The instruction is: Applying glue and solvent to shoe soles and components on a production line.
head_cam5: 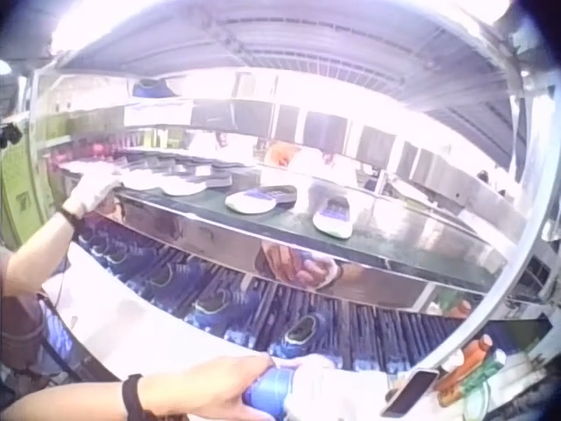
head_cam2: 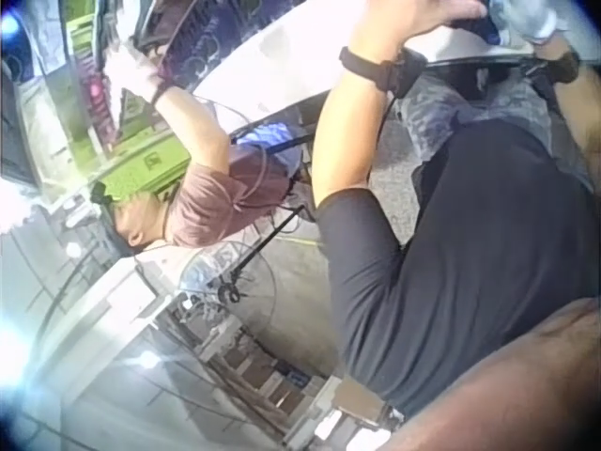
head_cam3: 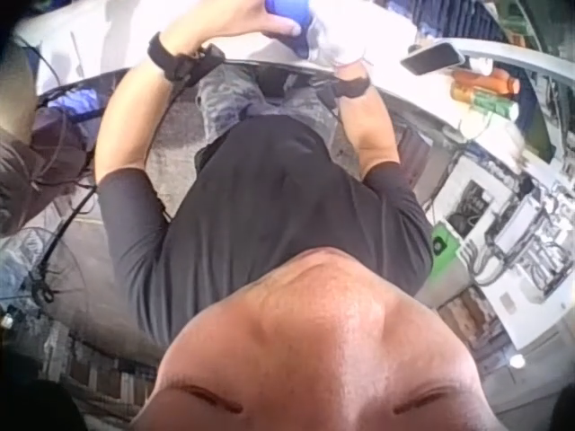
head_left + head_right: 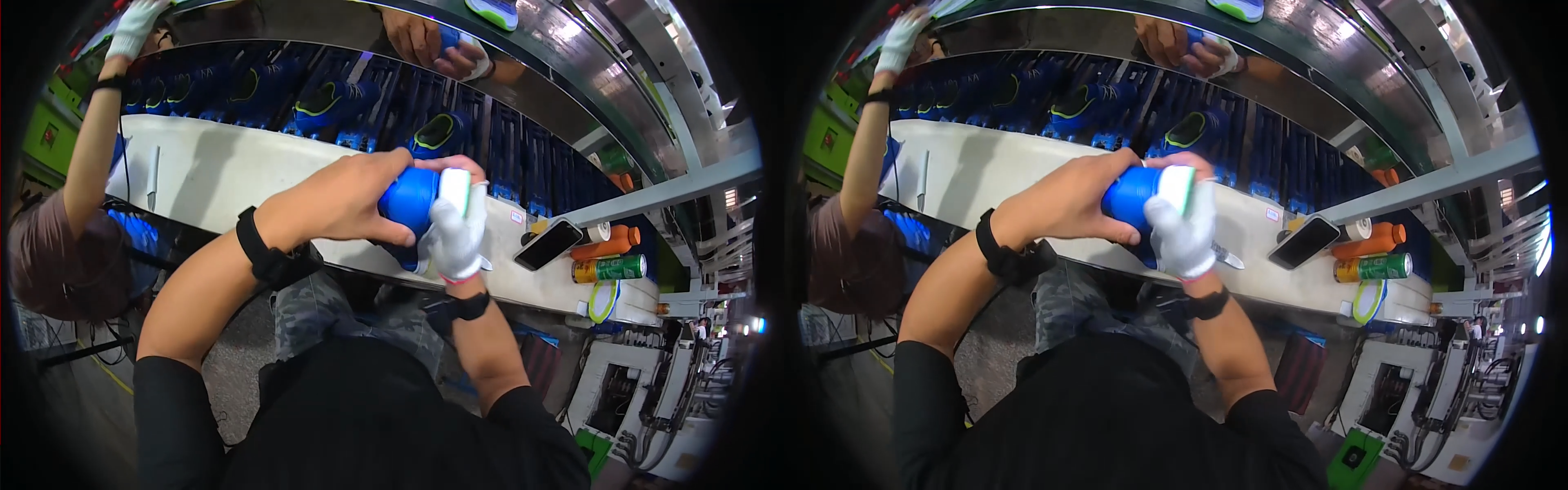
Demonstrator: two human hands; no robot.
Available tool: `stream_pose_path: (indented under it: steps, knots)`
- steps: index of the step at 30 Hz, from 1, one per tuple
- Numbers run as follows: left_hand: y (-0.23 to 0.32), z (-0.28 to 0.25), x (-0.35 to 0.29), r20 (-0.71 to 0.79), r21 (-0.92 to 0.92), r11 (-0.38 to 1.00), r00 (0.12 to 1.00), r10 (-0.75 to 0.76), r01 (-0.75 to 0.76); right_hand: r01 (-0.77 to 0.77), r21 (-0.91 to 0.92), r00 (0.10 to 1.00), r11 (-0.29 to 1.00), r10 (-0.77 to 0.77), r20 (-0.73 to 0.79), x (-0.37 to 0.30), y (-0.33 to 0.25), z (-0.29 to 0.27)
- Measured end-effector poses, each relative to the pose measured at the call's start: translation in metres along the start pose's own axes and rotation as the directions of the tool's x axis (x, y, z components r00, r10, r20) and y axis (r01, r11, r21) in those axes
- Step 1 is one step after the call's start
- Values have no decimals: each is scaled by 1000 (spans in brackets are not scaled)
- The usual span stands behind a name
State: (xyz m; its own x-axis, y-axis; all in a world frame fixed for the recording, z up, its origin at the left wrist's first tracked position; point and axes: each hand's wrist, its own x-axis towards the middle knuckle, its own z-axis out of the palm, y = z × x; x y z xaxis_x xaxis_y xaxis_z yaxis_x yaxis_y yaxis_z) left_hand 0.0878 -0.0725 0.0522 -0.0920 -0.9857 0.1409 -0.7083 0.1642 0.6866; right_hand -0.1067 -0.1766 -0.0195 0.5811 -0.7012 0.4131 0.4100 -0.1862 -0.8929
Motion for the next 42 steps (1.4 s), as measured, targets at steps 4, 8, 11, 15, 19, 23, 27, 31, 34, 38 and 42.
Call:
stream_pose_path:
  steps: [4,8,11,15,19,23,27,31,34,38,42]
  knots:
    - [-12,-5,15,68,14,995,993,-101,101,191,607,958,771,-10,-288,3,32,-11]
    - [-14,-7,25,60,50,988,987,-147,144,78,525,968,848,61,-243,9,33,-11]
    - [-3,-6,38,67,85,994,995,-71,65,-22,-105,994,994,10,-110,12,16,-16]
    - [25,4,57,102,159,986,994,36,-52,-95,-1,994,995,95,-46,3,-7,-39]
    - [49,23,57,109,289,939,981,161,-186,-112,51,976,992,120,-181,-20,-23,-41]
    - [71,37,50,140,316,881,936,324,-353,-104,204,977,973,138,-161,-46,-43,-52]
    - [86,42,35,172,433,822,930,326,-368,-322,-456,947,829,280,-160,-59,-88,-43]
    - [79,23,18,257,363,826,899,356,-431,-144,-552,985,822,174,2,-80,-103,-36]
    - [86,-10,-11,196,414,853,946,258,-318,147,-598,989,788,-109,99,-107,-77,-34]
    - [85,-13,-62,208,-3,1000,978,22,-22,139,-657,985,741,-173,13,-121,-25,-34]
    - [62,10,-84,68,34,998,996,-54,51,320,-497,947,807,-266,177,-109,-13,-11]
